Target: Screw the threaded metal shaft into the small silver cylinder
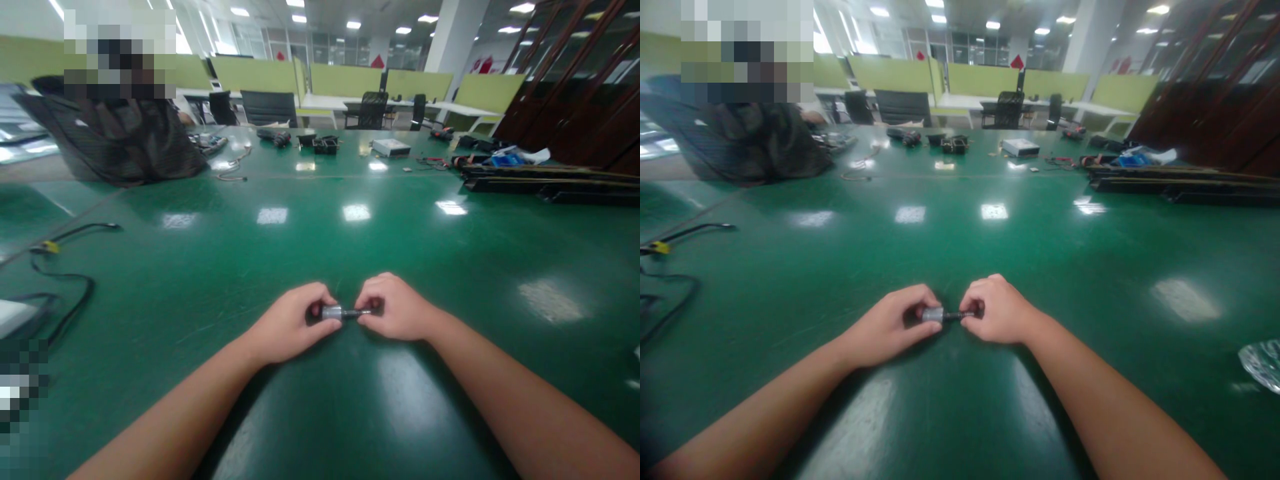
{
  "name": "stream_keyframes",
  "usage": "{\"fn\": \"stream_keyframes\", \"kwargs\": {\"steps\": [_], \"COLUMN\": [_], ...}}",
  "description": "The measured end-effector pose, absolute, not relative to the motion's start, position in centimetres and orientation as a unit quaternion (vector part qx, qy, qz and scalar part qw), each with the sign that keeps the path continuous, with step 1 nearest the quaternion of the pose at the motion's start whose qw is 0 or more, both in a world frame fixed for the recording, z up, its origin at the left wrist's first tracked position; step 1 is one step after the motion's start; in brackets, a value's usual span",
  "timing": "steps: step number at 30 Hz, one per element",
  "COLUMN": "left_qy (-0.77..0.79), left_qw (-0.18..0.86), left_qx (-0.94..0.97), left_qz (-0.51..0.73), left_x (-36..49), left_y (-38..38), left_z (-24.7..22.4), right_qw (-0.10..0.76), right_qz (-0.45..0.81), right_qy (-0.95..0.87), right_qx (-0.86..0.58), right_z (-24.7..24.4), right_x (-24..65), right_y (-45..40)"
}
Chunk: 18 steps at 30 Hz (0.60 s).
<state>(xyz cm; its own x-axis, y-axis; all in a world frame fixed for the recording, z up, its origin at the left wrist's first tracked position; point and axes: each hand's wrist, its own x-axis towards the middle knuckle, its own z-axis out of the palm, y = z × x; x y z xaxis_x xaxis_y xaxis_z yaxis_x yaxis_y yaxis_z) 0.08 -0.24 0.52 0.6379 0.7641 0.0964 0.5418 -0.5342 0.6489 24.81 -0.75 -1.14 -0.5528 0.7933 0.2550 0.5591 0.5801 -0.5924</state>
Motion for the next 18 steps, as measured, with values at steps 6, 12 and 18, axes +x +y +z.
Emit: {"fn": "stream_keyframes", "kwargs": {"steps": [6,12,18], "left_qy": [0.383,0.382,0.382], "left_qw": [0.296,0.299,0.299], "left_qx": [0.854,0.853,0.854], "left_qz": [0.19,0.192,0.19], "left_x": [0.1,0.1,0.1], "left_y": [-0.3,-0.3,-0.3], "left_z": [0.6,0.7,0.6], "right_qw": [0.244,0.233,0.218], "right_qz": [0.221,0.219,0.244], "right_qy": [-0.857,-0.859,-0.845], "right_qx": [-0.396,-0.4,-0.422], "right_z": [-1.0,-0.8,-0.6], "right_x": [25.2,25.9,27.1], "right_y": [-0.6,-0.4,-0.1]}}
